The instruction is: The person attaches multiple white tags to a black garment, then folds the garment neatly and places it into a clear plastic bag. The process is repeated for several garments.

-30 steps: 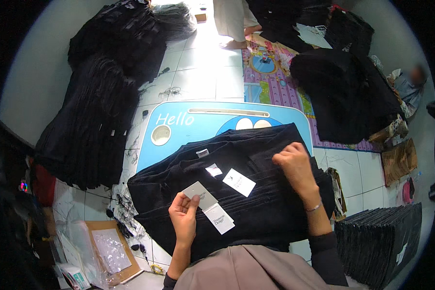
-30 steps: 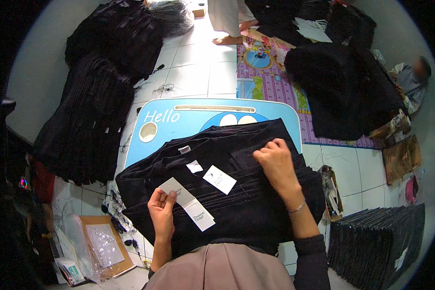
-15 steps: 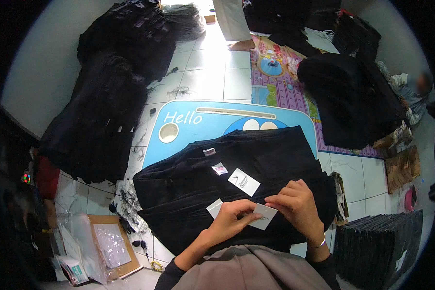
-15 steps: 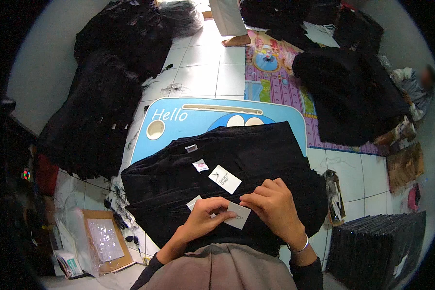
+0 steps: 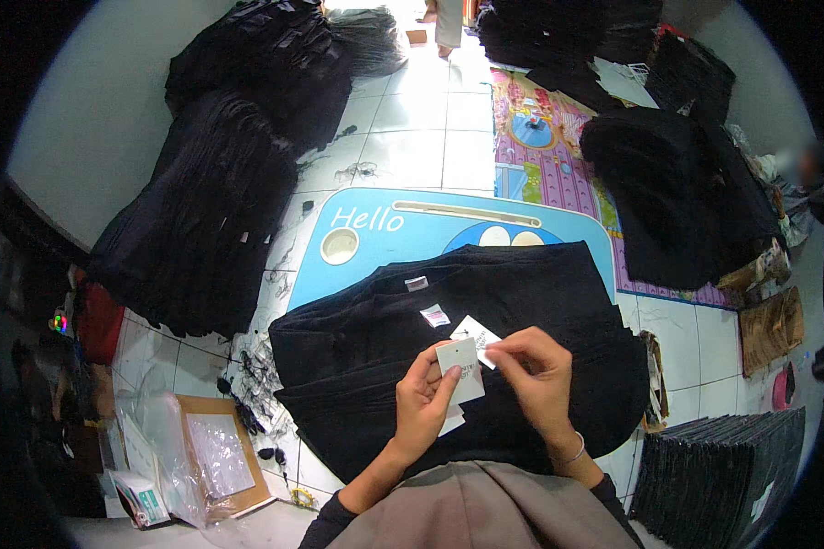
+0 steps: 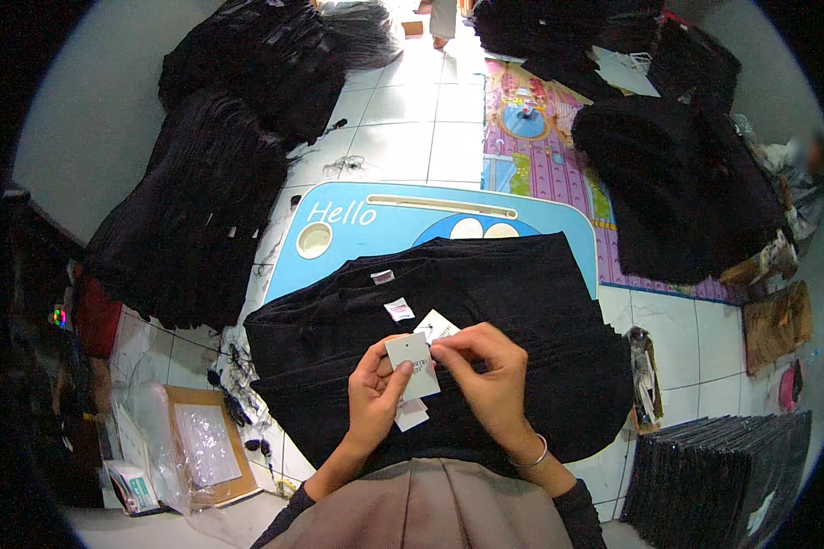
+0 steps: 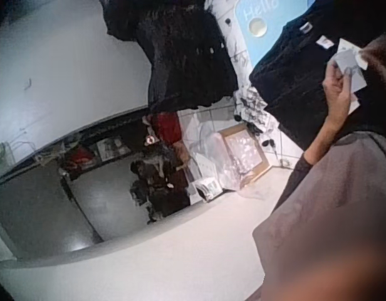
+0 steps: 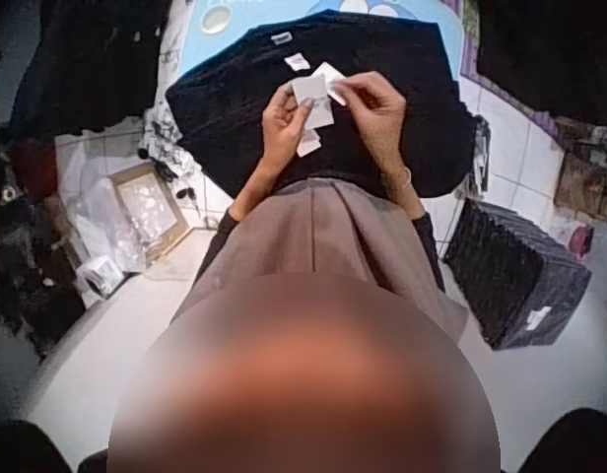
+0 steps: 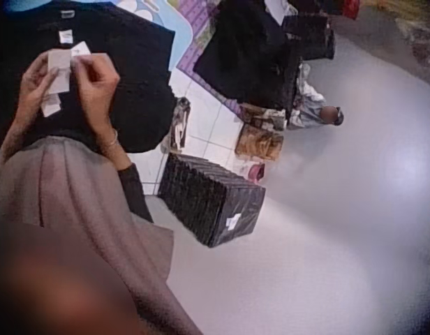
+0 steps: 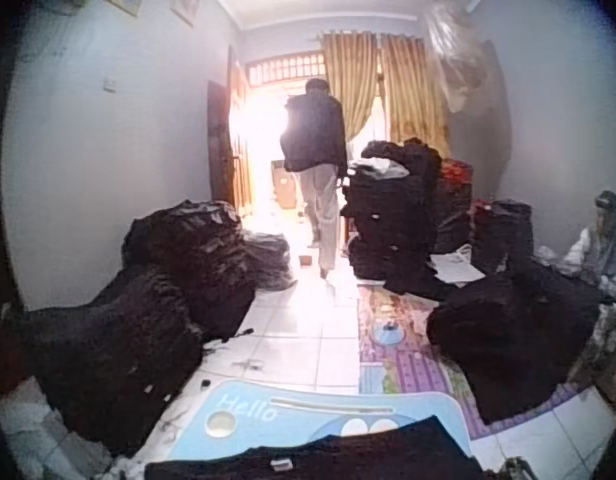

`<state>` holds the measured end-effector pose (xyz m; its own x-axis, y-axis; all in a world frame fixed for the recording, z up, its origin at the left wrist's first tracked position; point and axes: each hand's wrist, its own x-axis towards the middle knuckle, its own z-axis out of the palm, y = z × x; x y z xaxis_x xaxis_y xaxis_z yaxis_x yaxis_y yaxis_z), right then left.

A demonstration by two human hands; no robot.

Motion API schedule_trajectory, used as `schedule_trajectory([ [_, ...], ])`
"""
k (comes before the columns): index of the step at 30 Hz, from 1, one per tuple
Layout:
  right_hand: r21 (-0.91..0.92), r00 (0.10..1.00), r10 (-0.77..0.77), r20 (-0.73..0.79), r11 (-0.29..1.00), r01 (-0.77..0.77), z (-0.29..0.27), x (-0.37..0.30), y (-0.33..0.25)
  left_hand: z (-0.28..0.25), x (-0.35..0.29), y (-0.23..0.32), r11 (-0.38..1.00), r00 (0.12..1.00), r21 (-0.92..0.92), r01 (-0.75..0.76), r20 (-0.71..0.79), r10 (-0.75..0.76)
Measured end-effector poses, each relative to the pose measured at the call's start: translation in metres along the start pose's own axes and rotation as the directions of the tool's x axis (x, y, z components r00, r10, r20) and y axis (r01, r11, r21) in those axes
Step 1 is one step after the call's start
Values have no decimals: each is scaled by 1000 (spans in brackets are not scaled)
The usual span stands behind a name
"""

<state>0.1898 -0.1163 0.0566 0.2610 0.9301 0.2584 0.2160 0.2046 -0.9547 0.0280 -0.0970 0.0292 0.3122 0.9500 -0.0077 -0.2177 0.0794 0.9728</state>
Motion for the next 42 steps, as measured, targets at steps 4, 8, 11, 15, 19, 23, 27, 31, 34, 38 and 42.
schedule_trajectory([
  [4,-172,999,21,36,985,-15,10,-2,-8,0,-1,3,978,997,199,-66,-15,70],
  [8,-148,1000,19,17,989,-17,12,-2,-7,2,-1,-1,929,989,342,-141,6,148],
  [11,-157,1000,14,26,988,-10,9,-2,-3,4,2,-7,924,980,329,-196,32,197],
  [15,-152,993,118,11,982,-115,10,-5,4,5,0,-10,932,990,340,-126,-11,138],
  [19,-111,991,133,-5,985,-133,11,-6,8,5,-1,-13,930,995,353,-100,13,102],
  [23,-9,988,154,-4,988,-154,12,-5,7,7,2,-16,873,979,448,-191,20,204],
  [27,-80,994,72,-78,994,-79,11,-2,7,16,-2,-13,920,985,352,-171,77,153],
  [31,-64,984,153,87,987,-148,4,2,16,14,14,-10,982,975,88,-167,160,152],
  [34,-33,967,255,-21,966,-255,-4,3,25,-25,56,-5,736,964,630,-247,234,123],
  [38,6,958,247,-148,969,-249,-14,13,32,-67,103,-10,213,889,935,-284,173,424],
  [42,-103,984,173,37,980,-168,-20,38,24,-78,107,-8,166,906,933,-318,248,343],
])
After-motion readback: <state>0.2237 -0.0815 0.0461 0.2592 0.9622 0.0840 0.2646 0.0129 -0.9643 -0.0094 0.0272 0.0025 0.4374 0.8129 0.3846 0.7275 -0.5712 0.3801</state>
